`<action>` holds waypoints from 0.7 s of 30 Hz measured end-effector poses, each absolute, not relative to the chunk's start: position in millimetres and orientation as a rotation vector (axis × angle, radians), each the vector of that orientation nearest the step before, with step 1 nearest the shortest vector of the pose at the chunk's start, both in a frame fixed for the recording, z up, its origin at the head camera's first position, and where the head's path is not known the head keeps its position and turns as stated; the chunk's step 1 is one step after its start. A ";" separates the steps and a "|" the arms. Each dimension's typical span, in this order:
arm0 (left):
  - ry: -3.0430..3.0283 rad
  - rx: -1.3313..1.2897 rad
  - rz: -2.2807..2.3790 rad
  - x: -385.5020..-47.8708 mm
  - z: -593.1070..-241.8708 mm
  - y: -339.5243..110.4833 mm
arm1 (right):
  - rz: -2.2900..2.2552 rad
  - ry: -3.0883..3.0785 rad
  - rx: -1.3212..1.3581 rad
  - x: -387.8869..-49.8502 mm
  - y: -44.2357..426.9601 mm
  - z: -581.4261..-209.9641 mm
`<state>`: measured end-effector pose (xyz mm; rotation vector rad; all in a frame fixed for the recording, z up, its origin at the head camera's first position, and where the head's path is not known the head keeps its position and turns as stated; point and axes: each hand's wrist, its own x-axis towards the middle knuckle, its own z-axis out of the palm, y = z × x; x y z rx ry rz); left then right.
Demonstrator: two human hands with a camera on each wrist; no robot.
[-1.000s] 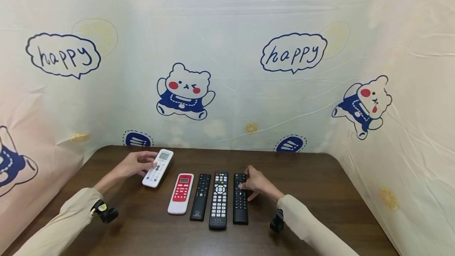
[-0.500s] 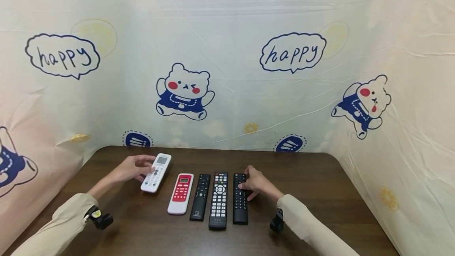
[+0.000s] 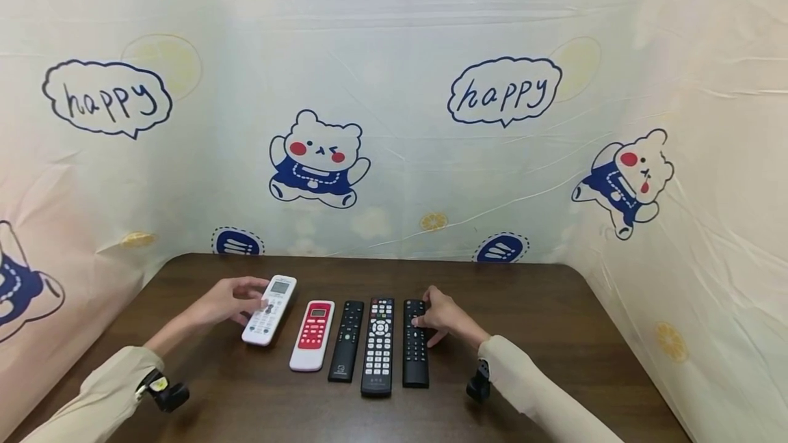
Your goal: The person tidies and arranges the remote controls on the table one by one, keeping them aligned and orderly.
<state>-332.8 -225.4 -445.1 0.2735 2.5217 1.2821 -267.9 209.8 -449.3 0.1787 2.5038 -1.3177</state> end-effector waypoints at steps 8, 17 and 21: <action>2.532 0.247 1.258 -321.3 -444.9 -223.4 | -1.323 2.499 0.197 -268.2 209.7 -449.4; 2.509 0.228 1.286 -315.8 -453.3 -222.3 | -1.304 2.496 0.225 -269.1 209.5 -449.2; 2.497 0.212 1.292 -313.4 -456.1 -221.5 | -1.299 2.491 0.231 -269.5 208.4 -448.7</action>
